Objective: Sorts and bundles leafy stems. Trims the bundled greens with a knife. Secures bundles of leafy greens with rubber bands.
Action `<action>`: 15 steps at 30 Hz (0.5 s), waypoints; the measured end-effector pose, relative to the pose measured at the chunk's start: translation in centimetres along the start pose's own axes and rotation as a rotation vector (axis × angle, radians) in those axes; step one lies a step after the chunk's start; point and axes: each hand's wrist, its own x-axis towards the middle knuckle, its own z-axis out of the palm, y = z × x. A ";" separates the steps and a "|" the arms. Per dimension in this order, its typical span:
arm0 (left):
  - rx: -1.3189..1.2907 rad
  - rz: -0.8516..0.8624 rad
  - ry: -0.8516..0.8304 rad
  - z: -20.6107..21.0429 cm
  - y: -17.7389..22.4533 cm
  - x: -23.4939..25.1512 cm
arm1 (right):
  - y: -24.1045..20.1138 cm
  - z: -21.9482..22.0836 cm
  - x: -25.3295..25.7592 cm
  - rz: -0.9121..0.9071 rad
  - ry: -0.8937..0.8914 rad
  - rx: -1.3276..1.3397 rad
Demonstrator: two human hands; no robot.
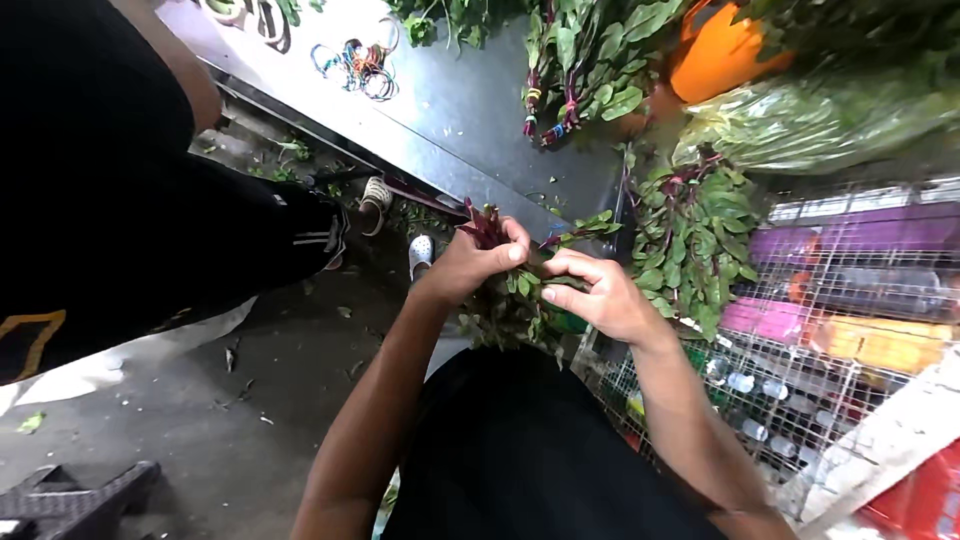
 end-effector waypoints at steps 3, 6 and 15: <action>-0.060 0.004 0.012 -0.1 -0.5 0.3 | 0.8 0.5 0.3 -0.076 0.054 0.094; -0.131 -0.044 0.025 0.2 -0.9 0.5 | 1.4 0.9 0.5 -0.069 0.084 0.246; 0.012 -0.237 0.163 1.3 -0.4 1.4 | 0.0 0.6 1.2 0.069 -0.029 0.031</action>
